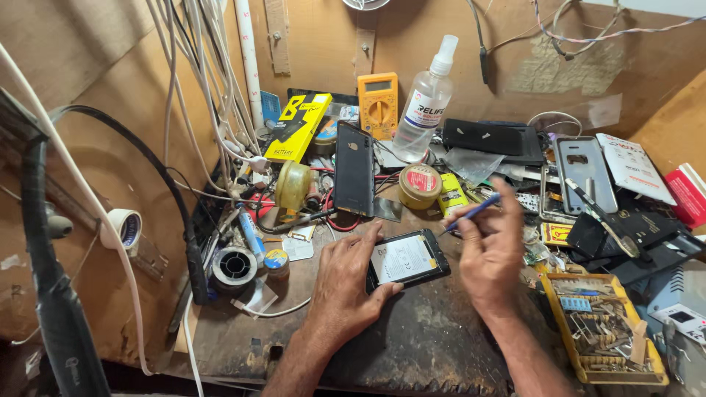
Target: The person uses a blue prying tool to separate the back cover from a smartphone chassis. They then remove the battery and set it aside on the workbench. The person continues to pry and separate internal components from the phone frame.
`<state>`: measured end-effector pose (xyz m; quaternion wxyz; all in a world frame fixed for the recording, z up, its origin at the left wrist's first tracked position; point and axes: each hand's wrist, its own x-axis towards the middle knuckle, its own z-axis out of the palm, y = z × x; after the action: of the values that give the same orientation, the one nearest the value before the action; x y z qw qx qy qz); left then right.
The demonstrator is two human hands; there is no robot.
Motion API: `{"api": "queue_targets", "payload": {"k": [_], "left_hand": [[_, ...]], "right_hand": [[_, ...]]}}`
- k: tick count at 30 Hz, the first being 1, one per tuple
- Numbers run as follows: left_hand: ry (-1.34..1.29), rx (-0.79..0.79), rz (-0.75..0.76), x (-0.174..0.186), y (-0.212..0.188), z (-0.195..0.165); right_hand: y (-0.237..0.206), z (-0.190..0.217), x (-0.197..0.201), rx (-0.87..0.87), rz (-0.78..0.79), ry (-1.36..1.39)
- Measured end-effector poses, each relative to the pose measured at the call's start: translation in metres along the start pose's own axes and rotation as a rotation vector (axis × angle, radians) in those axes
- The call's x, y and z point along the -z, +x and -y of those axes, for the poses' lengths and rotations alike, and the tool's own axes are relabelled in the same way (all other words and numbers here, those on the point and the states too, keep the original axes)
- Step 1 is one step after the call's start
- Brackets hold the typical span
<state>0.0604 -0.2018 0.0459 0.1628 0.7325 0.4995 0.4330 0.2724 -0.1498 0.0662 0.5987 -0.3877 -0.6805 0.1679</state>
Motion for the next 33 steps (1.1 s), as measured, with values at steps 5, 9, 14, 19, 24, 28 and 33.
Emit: {"api": "queue_targets", "payload": {"k": [5,9,14,19,24,28,33], "left_hand": [[0.003,-0.028,-0.017,-0.002,0.000,0.001],[0.036,-0.021,-0.028,-0.003,-0.003,0.000],[0.098,-0.063,-0.033,-0.005,-0.003,-0.006],[0.150,-0.061,-0.046,-0.004,-0.005,-0.013],[0.224,-0.044,-0.024,-0.009,-0.001,-0.018],[0.297,0.017,0.020,-0.016,0.003,-0.022],[0.292,-0.028,-0.044,-0.021,0.004,-0.020]], "right_hand": [[-0.006,0.011,0.020,0.053,-0.032,-0.112],[-0.027,0.020,0.029,-0.050,-0.068,-0.222],[-0.034,0.029,0.040,-0.065,-0.096,-0.328],[-0.024,0.043,0.054,-0.236,-0.032,-0.504],[-0.018,0.052,0.059,-0.412,-0.031,-0.432],[-0.021,0.055,0.061,-0.485,-0.018,-0.378],[-0.025,0.049,0.057,-0.460,-0.053,-0.283]]}}
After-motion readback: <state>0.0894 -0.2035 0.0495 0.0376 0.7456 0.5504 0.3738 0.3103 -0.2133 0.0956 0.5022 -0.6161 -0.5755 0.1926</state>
